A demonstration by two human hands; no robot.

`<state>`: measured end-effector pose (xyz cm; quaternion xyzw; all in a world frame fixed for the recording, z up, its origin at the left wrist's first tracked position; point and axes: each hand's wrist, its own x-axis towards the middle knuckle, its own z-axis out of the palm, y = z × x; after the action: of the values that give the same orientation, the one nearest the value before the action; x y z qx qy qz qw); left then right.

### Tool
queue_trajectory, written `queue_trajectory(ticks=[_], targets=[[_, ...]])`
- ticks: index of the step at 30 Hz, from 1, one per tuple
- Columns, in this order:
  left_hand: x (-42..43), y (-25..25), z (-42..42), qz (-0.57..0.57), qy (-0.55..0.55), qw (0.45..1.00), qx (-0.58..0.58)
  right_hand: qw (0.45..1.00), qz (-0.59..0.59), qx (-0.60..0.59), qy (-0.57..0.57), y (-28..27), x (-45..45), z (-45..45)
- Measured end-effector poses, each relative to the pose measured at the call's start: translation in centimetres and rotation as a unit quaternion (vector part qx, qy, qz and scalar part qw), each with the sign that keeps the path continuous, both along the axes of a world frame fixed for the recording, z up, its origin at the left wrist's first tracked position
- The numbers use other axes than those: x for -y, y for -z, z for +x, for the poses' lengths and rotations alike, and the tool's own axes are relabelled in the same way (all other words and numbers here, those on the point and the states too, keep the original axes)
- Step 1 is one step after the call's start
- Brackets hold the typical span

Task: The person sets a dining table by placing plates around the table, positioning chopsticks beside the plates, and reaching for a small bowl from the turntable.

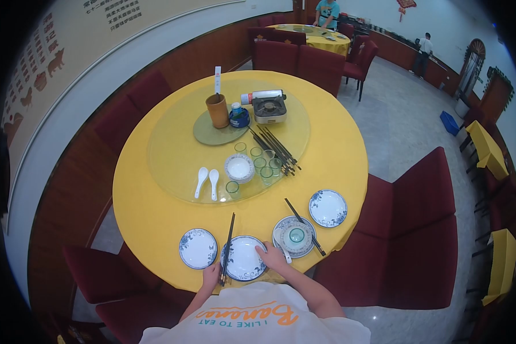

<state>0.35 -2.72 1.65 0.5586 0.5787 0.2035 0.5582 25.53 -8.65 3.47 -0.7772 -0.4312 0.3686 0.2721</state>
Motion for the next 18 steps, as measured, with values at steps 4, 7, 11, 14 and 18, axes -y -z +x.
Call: queue_trajectory(ticks=[4,7,11,14,18], targets=[[0.1,-0.3,0.1,0.013,0.005,1.000,-0.015,1.000,0.007,-0.007,0.004,0.0,0.0,0.0],[0.0,0.2,-0.1,0.029,0.009,1.000,-0.005,1.000,-0.006,-0.006,0.000,-0.7,0.1,0.0],[-0.3,0.9,-0.2,0.022,-0.002,1.000,0.012,1.000,-0.003,0.016,0.000,0.9,0.0,-0.2],[-0.3,1.4,-0.2,0.019,-0.018,1.000,0.013,1.000,-0.001,0.006,-0.001,0.5,0.1,-0.2],[-1.0,1.7,-0.6,0.025,0.030,0.997,-0.072,1.000,0.014,0.007,0.007,0.3,0.4,-0.4]])
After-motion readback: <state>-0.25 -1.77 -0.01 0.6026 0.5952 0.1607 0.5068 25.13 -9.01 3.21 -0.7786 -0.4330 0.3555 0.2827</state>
